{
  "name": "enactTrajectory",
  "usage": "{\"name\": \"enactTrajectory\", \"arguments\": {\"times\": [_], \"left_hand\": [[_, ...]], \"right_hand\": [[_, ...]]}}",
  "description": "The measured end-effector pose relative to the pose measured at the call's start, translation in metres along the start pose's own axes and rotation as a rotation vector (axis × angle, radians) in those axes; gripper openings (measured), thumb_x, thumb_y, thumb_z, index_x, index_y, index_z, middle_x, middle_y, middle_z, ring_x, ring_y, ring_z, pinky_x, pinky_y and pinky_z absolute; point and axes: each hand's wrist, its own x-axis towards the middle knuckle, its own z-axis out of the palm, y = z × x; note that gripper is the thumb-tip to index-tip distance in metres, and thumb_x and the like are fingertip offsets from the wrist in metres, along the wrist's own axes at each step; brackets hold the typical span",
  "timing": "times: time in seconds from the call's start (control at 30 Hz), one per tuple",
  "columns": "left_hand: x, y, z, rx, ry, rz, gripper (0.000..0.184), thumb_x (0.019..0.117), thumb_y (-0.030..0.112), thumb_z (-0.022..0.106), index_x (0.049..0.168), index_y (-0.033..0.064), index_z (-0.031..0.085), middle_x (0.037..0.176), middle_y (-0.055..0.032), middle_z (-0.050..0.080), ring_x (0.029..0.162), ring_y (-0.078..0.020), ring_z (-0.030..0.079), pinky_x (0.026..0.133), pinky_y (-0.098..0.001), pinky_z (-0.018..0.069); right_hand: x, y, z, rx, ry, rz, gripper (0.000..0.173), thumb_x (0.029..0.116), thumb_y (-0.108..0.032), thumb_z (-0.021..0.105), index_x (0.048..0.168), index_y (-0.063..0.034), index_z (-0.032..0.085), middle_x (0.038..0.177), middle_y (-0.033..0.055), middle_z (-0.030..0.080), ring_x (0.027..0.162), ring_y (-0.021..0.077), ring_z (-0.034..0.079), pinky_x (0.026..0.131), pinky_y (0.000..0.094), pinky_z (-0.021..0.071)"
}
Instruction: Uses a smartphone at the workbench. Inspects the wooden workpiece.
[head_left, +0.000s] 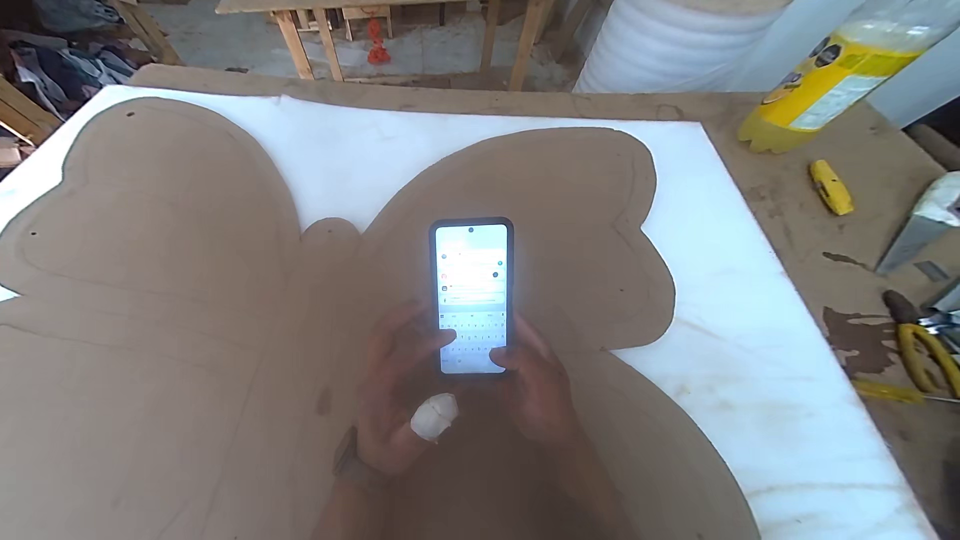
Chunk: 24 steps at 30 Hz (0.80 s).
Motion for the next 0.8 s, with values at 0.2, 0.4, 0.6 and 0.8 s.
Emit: {"name": "enactTrajectory", "arguments": {"times": [0.2, 0.4, 0.6, 0.8], "left_hand": [[0.0002, 0.0003, 0.0002, 0.006, 0.008, -0.001, 0.056, 0.0898, 0.051, 0.070, 0.133, 0.0150, 0.066, 0.153, -0.0126, 0.044, 0.135, -0.0325, 0.049, 0.107, -0.0480, 0.0514], [0.0009, 0.0001, 0.0012, -0.021, 0.014, 0.003, 0.057, 0.0910, 0.053, 0.068, 0.132, 0.0138, 0.066, 0.152, -0.0128, 0.045, 0.134, -0.0319, 0.049, 0.107, -0.0470, 0.0516], [0.0004, -0.0011, 0.0002, -0.020, 0.018, 0.000, 0.057, 0.0907, 0.053, 0.068, 0.132, 0.0135, 0.067, 0.151, -0.0131, 0.045, 0.134, -0.0321, 0.049, 0.107, -0.0470, 0.0515], [0.0013, -0.0010, 0.0002, -0.022, 0.018, 0.009, 0.059, 0.0922, 0.057, 0.063, 0.132, 0.0135, 0.067, 0.150, -0.0129, 0.046, 0.133, -0.0312, 0.050, 0.106, -0.0465, 0.0513]], "right_hand": [[0.0000, 0.0001, -0.0013, -0.005, -0.012, 0.000, 0.052, 0.0966, -0.011, 0.045, 0.148, -0.0167, 0.048, 0.128, 0.0131, 0.064, 0.105, 0.0225, 0.070, 0.079, 0.0444, 0.0634], [0.0004, 0.0006, -0.0017, 0.016, -0.024, -0.006, 0.051, 0.0972, -0.009, 0.044, 0.147, -0.0157, 0.048, 0.126, 0.0141, 0.065, 0.102, 0.0239, 0.071, 0.076, 0.0457, 0.0641], [0.0017, 0.0015, -0.0019, 0.036, -0.035, -0.004, 0.052, 0.0971, -0.008, 0.044, 0.148, -0.0155, 0.047, 0.127, 0.0147, 0.064, 0.104, 0.0245, 0.070, 0.077, 0.0461, 0.0639], [0.0011, 0.0014, -0.0016, 0.035, -0.035, -0.010, 0.052, 0.0970, -0.008, 0.044, 0.148, -0.0150, 0.048, 0.127, 0.0148, 0.064, 0.103, 0.0245, 0.071, 0.077, 0.0470, 0.0640]]}}
